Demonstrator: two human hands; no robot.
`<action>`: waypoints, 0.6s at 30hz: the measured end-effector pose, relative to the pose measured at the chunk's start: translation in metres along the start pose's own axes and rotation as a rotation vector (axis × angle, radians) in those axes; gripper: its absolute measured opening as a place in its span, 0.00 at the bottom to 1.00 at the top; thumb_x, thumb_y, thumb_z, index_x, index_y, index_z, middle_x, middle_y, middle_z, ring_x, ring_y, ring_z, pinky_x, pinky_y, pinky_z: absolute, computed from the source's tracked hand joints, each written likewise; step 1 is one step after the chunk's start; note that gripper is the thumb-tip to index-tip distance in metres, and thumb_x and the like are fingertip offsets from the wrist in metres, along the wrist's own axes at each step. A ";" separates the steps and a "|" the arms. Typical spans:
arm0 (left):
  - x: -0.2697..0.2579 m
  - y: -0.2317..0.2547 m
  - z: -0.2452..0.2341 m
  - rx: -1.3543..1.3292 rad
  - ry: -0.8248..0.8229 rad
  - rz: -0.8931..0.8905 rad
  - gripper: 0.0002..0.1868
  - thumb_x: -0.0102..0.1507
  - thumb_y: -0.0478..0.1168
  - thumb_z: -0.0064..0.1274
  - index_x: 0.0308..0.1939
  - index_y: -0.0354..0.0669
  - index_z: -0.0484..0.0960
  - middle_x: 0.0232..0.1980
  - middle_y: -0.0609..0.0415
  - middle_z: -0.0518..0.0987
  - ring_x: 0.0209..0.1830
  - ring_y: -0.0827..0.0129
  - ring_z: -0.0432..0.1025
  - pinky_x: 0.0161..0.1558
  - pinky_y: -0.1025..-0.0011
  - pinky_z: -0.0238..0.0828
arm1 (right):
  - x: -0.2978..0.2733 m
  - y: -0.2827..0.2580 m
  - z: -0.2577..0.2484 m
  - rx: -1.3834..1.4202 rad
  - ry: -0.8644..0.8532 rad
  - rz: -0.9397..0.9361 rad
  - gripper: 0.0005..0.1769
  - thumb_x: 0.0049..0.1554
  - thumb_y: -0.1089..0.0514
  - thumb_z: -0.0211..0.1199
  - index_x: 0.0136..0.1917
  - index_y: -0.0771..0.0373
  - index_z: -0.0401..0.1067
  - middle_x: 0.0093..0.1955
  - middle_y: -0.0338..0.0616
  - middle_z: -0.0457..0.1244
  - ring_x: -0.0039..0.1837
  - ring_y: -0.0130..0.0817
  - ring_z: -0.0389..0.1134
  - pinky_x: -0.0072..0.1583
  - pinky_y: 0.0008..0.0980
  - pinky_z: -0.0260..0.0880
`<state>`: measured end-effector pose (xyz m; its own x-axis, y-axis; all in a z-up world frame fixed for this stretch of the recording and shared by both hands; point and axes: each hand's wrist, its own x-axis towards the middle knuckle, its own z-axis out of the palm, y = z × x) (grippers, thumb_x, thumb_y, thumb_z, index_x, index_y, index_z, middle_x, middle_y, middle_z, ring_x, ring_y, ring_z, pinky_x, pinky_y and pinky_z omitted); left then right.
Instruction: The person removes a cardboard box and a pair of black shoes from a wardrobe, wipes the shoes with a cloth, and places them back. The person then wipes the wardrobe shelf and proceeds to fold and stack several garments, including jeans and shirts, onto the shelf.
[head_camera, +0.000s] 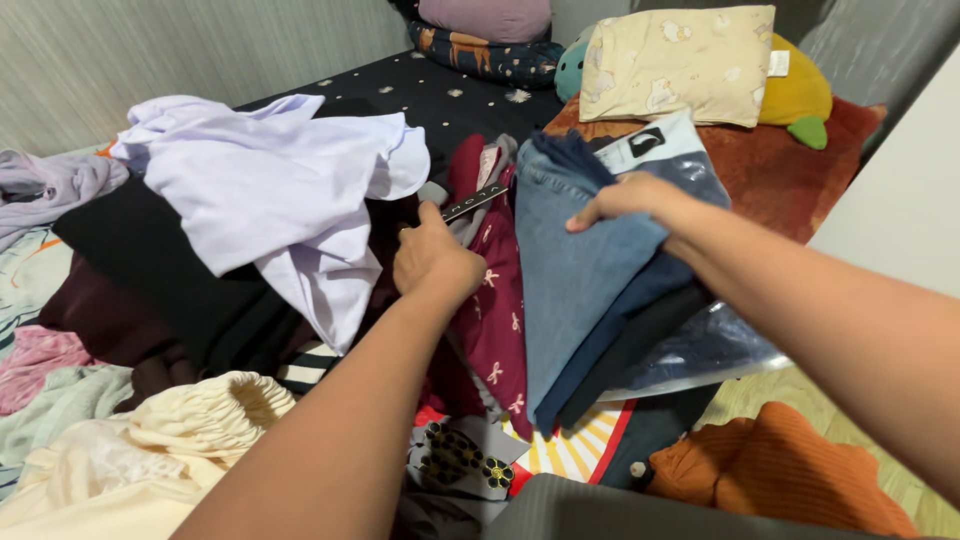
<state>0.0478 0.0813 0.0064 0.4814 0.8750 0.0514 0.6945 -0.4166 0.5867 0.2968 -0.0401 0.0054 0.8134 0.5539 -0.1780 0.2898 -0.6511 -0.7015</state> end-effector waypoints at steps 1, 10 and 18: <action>0.000 0.000 -0.001 0.006 0.006 0.002 0.44 0.51 0.41 0.69 0.68 0.50 0.62 0.62 0.38 0.71 0.61 0.44 0.72 0.59 0.58 0.72 | -0.006 -0.005 -0.012 0.060 -0.045 0.006 0.36 0.38 0.54 0.82 0.56 0.76 0.77 0.52 0.53 0.73 0.50 0.40 0.74 0.52 0.36 0.73; -0.023 -0.008 0.026 0.108 -0.020 0.078 0.46 0.50 0.37 0.69 0.69 0.51 0.60 0.66 0.39 0.68 0.60 0.45 0.73 0.57 0.56 0.73 | -0.075 0.006 -0.137 0.544 -0.099 0.075 0.29 0.50 0.50 0.71 0.62 0.65 0.74 0.55 0.47 0.72 0.50 0.37 0.74 0.54 0.35 0.73; -0.040 -0.014 0.041 0.228 -0.041 0.174 0.46 0.54 0.35 0.64 0.72 0.49 0.56 0.75 0.35 0.56 0.55 0.44 0.75 0.52 0.55 0.76 | -0.080 0.143 -0.111 0.685 -0.094 0.316 0.43 0.43 0.56 0.71 0.71 0.69 0.65 0.64 0.61 0.66 0.63 0.54 0.69 0.66 0.57 0.67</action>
<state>0.0409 0.0419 -0.0369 0.6221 0.7766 0.0997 0.6993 -0.6084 0.3752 0.3286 -0.2352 -0.0044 0.7503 0.4562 -0.4785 -0.3531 -0.3353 -0.8734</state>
